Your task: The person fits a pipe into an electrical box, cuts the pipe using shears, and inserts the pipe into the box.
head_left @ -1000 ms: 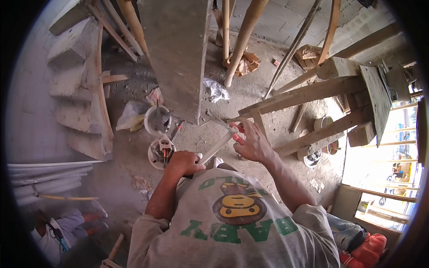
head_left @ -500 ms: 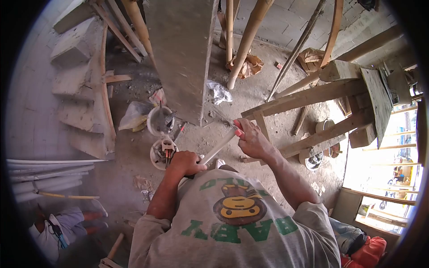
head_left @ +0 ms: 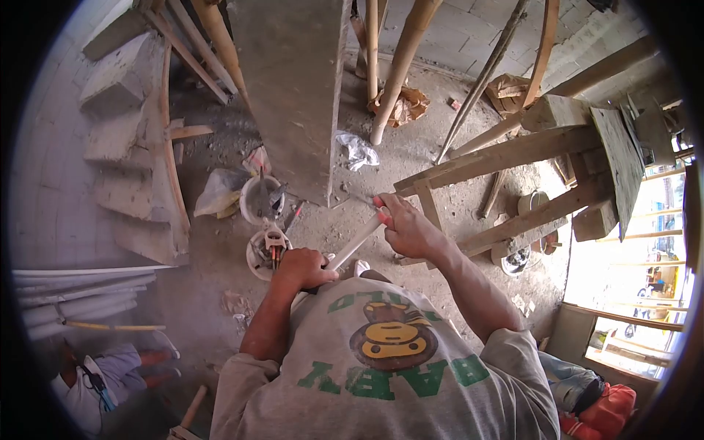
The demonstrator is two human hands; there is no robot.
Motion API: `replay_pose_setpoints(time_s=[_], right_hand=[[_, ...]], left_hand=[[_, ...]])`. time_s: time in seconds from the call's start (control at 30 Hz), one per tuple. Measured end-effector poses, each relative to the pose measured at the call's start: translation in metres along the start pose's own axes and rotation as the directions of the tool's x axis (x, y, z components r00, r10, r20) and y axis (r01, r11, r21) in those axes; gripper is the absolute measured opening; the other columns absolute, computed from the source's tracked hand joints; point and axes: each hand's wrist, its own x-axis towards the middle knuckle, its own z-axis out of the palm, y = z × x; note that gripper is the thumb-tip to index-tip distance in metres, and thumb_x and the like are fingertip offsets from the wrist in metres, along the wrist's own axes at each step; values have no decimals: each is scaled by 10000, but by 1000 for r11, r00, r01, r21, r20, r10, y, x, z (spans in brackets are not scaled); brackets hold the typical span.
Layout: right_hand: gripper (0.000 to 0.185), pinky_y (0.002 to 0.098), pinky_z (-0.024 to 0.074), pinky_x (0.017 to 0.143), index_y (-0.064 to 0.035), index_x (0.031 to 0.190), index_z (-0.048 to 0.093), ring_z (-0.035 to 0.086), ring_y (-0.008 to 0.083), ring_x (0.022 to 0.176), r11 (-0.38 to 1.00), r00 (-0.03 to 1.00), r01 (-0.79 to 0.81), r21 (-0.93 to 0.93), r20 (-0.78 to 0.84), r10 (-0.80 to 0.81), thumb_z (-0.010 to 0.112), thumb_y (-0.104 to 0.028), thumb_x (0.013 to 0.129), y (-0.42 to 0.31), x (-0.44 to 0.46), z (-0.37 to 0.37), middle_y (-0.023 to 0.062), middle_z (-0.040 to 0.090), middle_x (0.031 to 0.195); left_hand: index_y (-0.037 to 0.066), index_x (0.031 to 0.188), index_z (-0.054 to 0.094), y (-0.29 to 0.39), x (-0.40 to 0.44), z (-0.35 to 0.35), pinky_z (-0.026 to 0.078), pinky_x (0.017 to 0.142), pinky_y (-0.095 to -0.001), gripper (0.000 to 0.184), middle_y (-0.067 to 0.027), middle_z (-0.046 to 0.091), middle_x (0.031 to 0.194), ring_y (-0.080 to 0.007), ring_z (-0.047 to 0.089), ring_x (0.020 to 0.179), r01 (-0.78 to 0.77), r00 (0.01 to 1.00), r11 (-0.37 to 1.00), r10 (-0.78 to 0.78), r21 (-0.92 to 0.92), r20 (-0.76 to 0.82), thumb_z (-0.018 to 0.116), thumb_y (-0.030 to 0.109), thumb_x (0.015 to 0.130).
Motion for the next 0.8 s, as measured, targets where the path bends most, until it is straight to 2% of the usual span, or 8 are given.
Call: replay_pose_setpoints(time_s=[0.03,0.13,0.23,0.33,0.43,0.53,0.63,0.8], right_hand=[[501,475,388,1049,-29,1322,423,500,430,1214,998,1000,-4,-62,2,4,512,-45,829,-2,-1,0,258,527,1260],[430,470,410,1021,-22,1285,451,522,428,1177,997,999,1,-78,-46,-5,511,-36,859,1,-2,3,259,548,1219],[389,467,423,1001,-11,1269,468,529,433,1161,1000,999,-5,-9,-42,4,504,-38,883,-2,2,-4,259,554,1195],[356,470,428,987,3,1244,482,530,436,1153,997,994,72,-40,-80,-75,502,-41,892,6,2,4,260,557,1175],[349,484,427,978,-3,1237,484,533,440,1140,999,996,32,-6,-82,-32,504,-43,891,7,4,6,260,561,1163],[305,527,450,922,3,1203,501,544,451,1112,998,994,61,23,-87,-59,523,-55,904,4,5,5,287,562,1137],[326,502,454,927,-8,1213,488,556,459,1090,999,994,45,30,-97,-42,507,-41,889,6,5,7,272,569,1126],[268,505,481,867,-11,1170,496,578,467,1041,999,990,45,20,-136,-42,502,-54,905,13,9,16,274,598,1075]], left_hand=[[129,972,768,-1,1,1,539,791,-431,533,-158,719,877,-321,699,858,0,1000,1000,0,-2,-9,627,585,736],[129,972,768,-3,1,3,539,788,-433,537,-159,719,875,-322,699,858,-12,1000,1000,12,-4,-16,625,588,733],[127,971,768,0,0,-2,539,786,-437,543,-159,719,874,-321,700,858,-6,1000,1000,6,-13,-1,621,591,730],[127,967,768,-1,2,-1,540,780,-438,544,-156,720,873,-318,701,858,-17,1000,1000,17,14,-1,617,593,731],[126,962,770,-2,3,-2,541,778,-435,538,-153,721,872,-316,702,859,1,1000,1000,-1,2,8,617,587,731],[123,960,770,1,1,-5,542,772,-433,533,-154,721,872,-316,702,859,5,1000,1000,-5,5,12,619,579,730],[119,962,769,0,3,-2,539,783,-433,534,-156,721,876,-319,701,864,0,1000,1000,0,2,1,621,576,729],[117,974,767,-1,4,-2,532,807,-434,537,-161,721,893,-321,697,885,16,1000,1000,-16,-15,6,620,573,731]])
